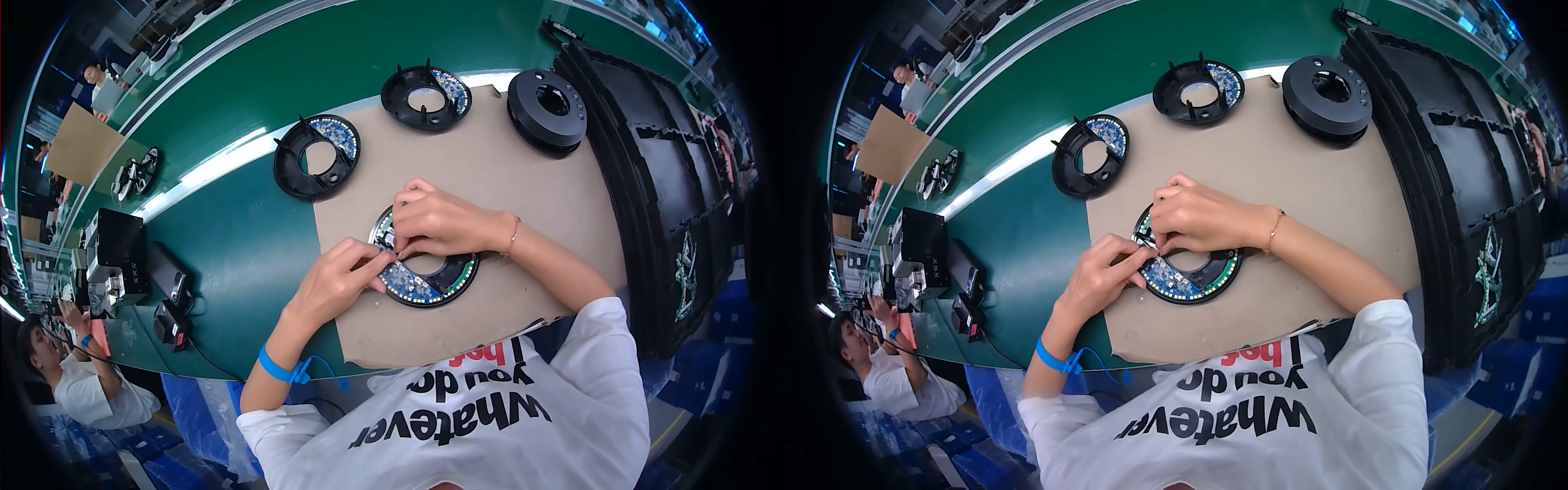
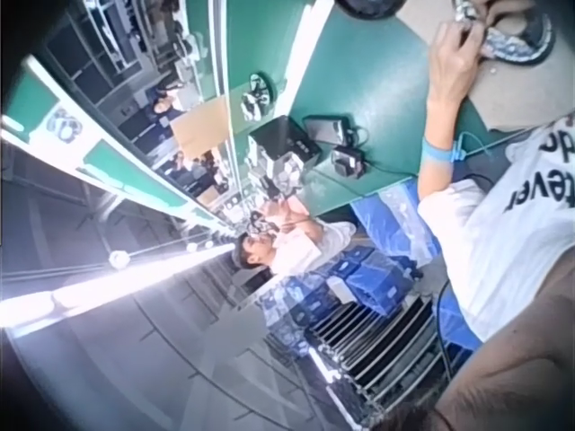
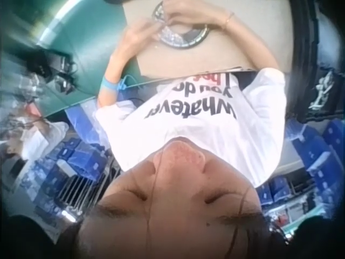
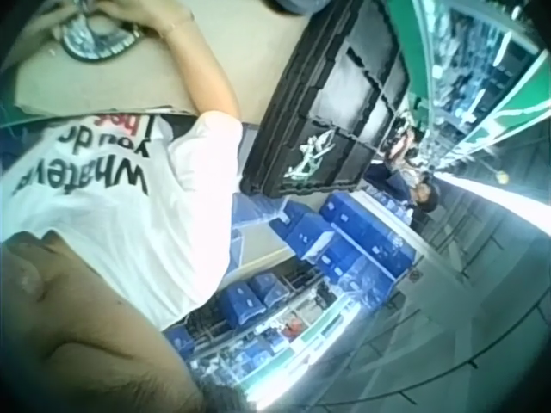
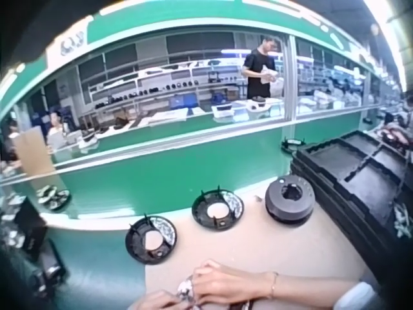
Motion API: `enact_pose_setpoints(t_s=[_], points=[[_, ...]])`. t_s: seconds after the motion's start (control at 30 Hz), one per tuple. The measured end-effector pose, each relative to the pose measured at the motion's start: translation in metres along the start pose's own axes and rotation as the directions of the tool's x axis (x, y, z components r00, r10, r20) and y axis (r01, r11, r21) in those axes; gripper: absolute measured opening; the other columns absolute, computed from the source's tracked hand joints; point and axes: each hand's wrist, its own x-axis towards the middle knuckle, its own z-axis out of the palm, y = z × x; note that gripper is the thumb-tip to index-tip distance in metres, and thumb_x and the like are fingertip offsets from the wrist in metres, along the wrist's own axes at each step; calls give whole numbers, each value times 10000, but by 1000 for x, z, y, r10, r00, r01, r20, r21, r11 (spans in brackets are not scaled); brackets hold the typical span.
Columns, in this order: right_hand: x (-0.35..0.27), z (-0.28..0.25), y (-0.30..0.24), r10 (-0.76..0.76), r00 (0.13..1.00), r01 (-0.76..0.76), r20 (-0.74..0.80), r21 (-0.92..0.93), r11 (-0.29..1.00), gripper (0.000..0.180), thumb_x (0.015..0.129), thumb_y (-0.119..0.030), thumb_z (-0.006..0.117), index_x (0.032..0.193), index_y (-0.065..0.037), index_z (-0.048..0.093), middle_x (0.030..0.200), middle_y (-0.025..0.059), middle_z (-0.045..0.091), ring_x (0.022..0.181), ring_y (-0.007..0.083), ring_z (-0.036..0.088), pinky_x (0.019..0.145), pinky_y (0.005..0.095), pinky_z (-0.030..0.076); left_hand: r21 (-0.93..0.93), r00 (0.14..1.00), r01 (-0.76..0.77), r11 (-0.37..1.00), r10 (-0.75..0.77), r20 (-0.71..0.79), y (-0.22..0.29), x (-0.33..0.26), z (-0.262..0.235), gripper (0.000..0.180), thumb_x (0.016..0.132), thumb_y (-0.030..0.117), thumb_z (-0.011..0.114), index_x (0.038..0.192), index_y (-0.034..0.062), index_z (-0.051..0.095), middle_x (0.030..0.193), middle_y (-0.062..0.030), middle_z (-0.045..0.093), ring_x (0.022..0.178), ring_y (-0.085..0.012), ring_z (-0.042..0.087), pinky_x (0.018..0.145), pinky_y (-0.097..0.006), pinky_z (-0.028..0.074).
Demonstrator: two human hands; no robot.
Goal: The person assembles LED light fixtures by hand, attaching LED strips and wires to circular frames on an assembly line.
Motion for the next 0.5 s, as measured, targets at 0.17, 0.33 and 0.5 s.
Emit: enact_pose_setpoints(t_s=[0.17, 0.33, 0.5], points=[[-2, 0, 0, 14, 1000, -14, 20, -28, 1000, 69, 688, -143, 684, 697, -101, 630, 712, -3, 570, 835, 169, 521, 836, 340, 343, -30, 1000, 14, 999, -14, -4, 2, 1, 0, 400, 582, 94, 737, 965, 48, 633, 814, -52, 578, 743, -220, 547, 597, -300, 468], [-8, -2, 0, 25, 999, -23, 44, -32, 999, 72, 697, -162, 676, 699, -104, 632, 725, -9, 574, 835, 165, 519, 834, 346, 341, -206, 951, 265, 942, -290, -103, 18, 8, 6, 244, 628, 108, 748, 843, 43, 654, 761, -51, 584, 665, -182, 548, 553, -283, 451], [-8, -1, -3, 14, 999, -10, 41, -88, 996, 87, 702, -183, 671, 699, -105, 631, 732, -10, 574, 873, 173, 508, 836, 353, 340, -201, 924, 324, 924, -355, -143, 26, 19, 11, 113, 680, 79, 729, 741, 37, 644, 695, -53, 581, 568, -129, 530, 502, -256, 421]])
